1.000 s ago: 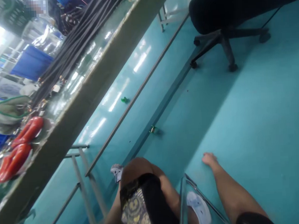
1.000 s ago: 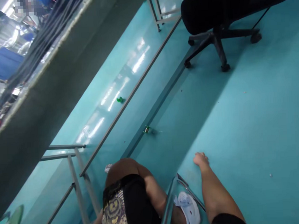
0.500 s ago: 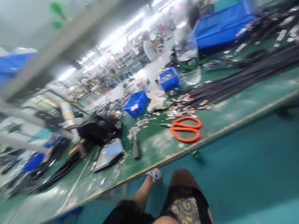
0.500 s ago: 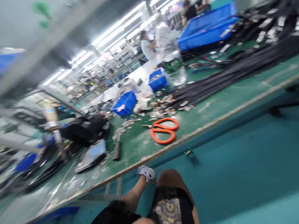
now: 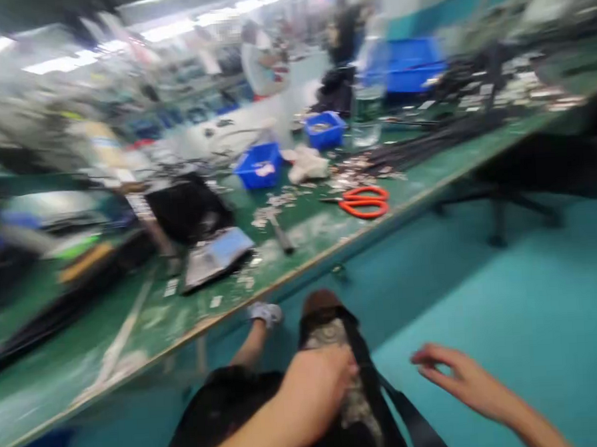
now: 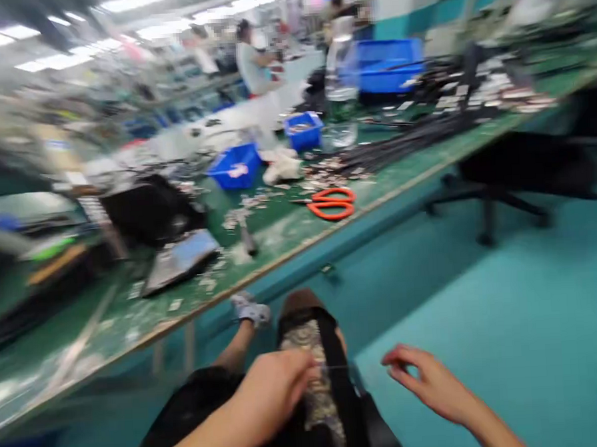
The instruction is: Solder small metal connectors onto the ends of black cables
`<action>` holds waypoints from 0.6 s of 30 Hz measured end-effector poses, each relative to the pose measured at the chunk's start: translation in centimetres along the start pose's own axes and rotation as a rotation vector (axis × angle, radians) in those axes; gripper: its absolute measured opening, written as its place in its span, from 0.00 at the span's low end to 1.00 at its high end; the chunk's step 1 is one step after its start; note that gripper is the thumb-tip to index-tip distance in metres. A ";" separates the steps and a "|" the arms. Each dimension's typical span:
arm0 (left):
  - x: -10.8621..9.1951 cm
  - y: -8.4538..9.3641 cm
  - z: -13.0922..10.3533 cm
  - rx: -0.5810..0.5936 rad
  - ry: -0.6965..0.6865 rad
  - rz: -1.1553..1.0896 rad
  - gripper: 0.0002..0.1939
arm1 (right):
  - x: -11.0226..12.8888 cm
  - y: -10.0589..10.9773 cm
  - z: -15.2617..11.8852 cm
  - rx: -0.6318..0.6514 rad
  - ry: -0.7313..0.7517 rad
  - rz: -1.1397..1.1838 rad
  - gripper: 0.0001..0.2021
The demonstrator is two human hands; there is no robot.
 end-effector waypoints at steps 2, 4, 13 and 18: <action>-0.2 -0.6 1.1 0.037 -0.021 0.020 0.11 | -3.4 -1.3 0.1 0.015 -0.127 0.001 0.14; -0.9 -0.6 2.6 0.065 -0.055 0.033 0.13 | -7.8 -2.4 0.4 -0.023 -0.288 0.011 0.14; -5.8 -4.0 9.2 0.218 -0.094 0.036 0.14 | -22.8 -7.4 0.5 -0.227 -0.793 0.170 0.17; -6.0 -6.7 11.3 0.284 -0.020 0.022 0.14 | -26.9 -9.4 1.7 -0.314 -0.913 0.241 0.17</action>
Point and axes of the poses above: each hand's wrist, its own z-axis towards the middle knuckle, its own y-axis out of the back of the hand, x = y × z, the point moved 10 cm from there along z, towards the middle knuckle, and after that the axes turned 2 degrees about -y, right-handed, at the moved point
